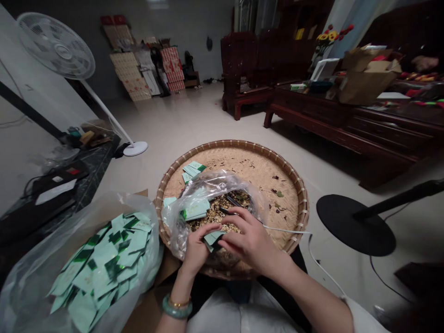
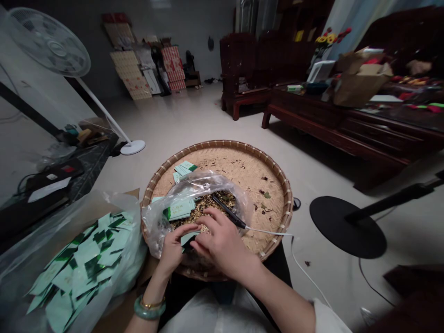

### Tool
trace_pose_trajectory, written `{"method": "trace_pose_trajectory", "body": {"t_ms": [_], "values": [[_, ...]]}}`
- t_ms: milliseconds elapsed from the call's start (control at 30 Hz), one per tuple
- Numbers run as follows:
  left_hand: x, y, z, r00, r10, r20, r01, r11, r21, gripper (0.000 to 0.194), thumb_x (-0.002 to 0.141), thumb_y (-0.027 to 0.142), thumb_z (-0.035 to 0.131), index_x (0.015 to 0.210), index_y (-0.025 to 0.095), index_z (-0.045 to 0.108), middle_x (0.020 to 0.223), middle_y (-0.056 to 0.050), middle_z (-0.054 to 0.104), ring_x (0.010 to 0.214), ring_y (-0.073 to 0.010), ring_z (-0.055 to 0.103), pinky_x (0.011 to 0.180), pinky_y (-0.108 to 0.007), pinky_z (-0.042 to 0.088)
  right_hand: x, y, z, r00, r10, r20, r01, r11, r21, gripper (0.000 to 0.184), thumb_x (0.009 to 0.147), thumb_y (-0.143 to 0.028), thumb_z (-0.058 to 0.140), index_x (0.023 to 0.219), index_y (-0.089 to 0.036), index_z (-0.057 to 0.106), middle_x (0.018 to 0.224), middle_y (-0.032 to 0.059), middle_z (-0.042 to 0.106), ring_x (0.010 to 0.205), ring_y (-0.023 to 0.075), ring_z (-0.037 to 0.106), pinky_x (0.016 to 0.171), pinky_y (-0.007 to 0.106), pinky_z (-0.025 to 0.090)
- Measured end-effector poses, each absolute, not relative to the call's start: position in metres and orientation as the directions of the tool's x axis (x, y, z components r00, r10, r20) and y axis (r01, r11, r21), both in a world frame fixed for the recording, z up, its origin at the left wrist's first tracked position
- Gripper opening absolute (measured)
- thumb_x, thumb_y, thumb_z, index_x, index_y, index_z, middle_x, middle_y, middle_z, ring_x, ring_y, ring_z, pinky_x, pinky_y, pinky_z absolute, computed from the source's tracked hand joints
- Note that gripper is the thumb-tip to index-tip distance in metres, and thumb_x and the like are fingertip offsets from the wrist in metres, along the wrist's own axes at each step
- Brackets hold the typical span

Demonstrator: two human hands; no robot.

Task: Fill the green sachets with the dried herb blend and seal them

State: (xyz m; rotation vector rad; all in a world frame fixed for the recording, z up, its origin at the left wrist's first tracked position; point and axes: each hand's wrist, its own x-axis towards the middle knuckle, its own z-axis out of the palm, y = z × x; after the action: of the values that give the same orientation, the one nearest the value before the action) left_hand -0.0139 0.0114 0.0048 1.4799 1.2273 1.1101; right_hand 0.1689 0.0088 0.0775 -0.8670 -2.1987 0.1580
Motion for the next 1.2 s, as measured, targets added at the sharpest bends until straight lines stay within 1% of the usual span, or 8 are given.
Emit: {"method": "trace_pose_trajectory", "body": {"t_ms": [167,233,333,500,733,1033,1133,1200], "values": [[-0.015,0.012,-0.005,0.075,0.991,0.109,0.328,-0.128,0.936,0.041,0.065,0.004,0.057,0.099,0.021,0.071,0.1,-0.005,0.073,0.094,-0.0213,0.067,0.087,-0.032,0.051,0.157,0.017,0.076,-0.594,0.759,0.267,0.725,0.649,-0.23,0.01,0.076,-0.02,0.066,0.082,-0.014,0.072,0.119,0.0151,0.06,0.123,0.0365,0.04,0.092,0.047,0.043],[-0.016,0.012,-0.009,0.06,0.993,0.105,0.371,-0.119,0.921,0.045,0.063,0.002,0.055,0.1,0.021,0.071,0.101,-0.005,0.073,0.095,-0.0215,0.067,0.088,-0.032,0.05,0.15,0.023,0.073,-0.611,0.778,0.144,0.752,0.628,-0.2,0.013,0.078,-0.017,0.063,0.085,-0.012,0.073,0.118,0.0164,0.061,0.124,0.0377,0.039,0.093,0.047,0.042],[-0.018,0.012,-0.011,0.032,0.995,0.09,0.381,-0.095,0.92,0.045,0.063,0.003,0.055,0.101,0.02,0.071,0.101,-0.006,0.073,0.094,-0.0215,0.067,0.086,-0.033,0.051,0.142,0.029,0.067,-0.627,0.776,0.07,0.751,0.626,-0.21,0.018,0.08,-0.013,0.058,0.088,-0.011,0.073,0.108,0.0156,0.065,0.122,0.0355,0.041,0.094,0.046,0.04],[-0.018,0.012,-0.006,0.017,0.999,0.044,0.298,-0.047,0.954,0.042,0.061,0.005,0.055,0.099,0.018,0.07,0.098,-0.006,0.074,0.09,-0.0206,0.068,0.084,-0.032,0.052,0.145,0.033,0.069,-0.623,0.779,0.07,0.724,0.608,-0.326,0.013,0.077,-0.019,0.062,0.085,-0.016,0.072,0.091,0.0104,0.069,0.109,0.0283,0.05,0.088,0.038,0.041],[-0.019,0.013,-0.001,-0.009,0.999,0.047,0.289,-0.042,0.956,0.037,0.062,0.008,0.059,0.096,0.018,0.071,0.096,-0.006,0.074,0.088,-0.0206,0.068,0.082,-0.03,0.053,0.161,0.038,0.076,-0.597,0.777,0.2,0.592,0.595,-0.544,0.011,0.079,-0.017,0.061,0.083,-0.02,0.071,0.081,0.0041,0.07,0.089,0.0182,0.057,0.08,0.026,0.044],[-0.027,0.018,-0.014,-0.038,0.999,0.027,0.295,-0.015,0.955,0.033,0.065,0.017,0.067,0.098,0.018,0.07,0.097,-0.005,0.074,0.089,-0.0224,0.067,0.084,-0.034,0.052,0.172,0.041,0.08,-0.404,0.877,0.26,0.428,0.433,-0.793,0.014,0.08,-0.016,0.057,0.083,-0.018,0.071,0.079,0.0025,0.071,0.071,0.0145,0.063,0.065,0.023,0.046],[-0.028,0.018,-0.012,-0.08,0.996,0.028,0.27,-0.005,0.963,0.032,0.063,0.015,0.068,0.094,0.019,0.071,0.095,-0.005,0.074,0.09,-0.0236,0.068,0.086,-0.035,0.051,0.173,0.041,0.075,-0.368,0.901,0.228,0.424,0.381,-0.822,0.014,0.08,-0.016,0.057,0.083,-0.018,0.071,0.079,0.0025,0.071,0.07,0.0146,0.063,0.063,0.023,0.047],[-0.028,0.017,-0.008,-0.094,0.995,0.027,0.223,-0.006,0.975,0.033,0.06,0.01,0.066,0.091,0.019,0.072,0.092,-0.005,0.075,0.09,-0.0239,0.068,0.086,-0.035,0.052,0.174,0.04,0.072,-0.38,0.897,0.225,0.425,0.385,-0.819,0.015,0.08,-0.016,0.057,0.088,-0.019,0.07,0.084,0.0034,0.071,0.075,0.016,0.064,0.068,0.025,0.049]]}}
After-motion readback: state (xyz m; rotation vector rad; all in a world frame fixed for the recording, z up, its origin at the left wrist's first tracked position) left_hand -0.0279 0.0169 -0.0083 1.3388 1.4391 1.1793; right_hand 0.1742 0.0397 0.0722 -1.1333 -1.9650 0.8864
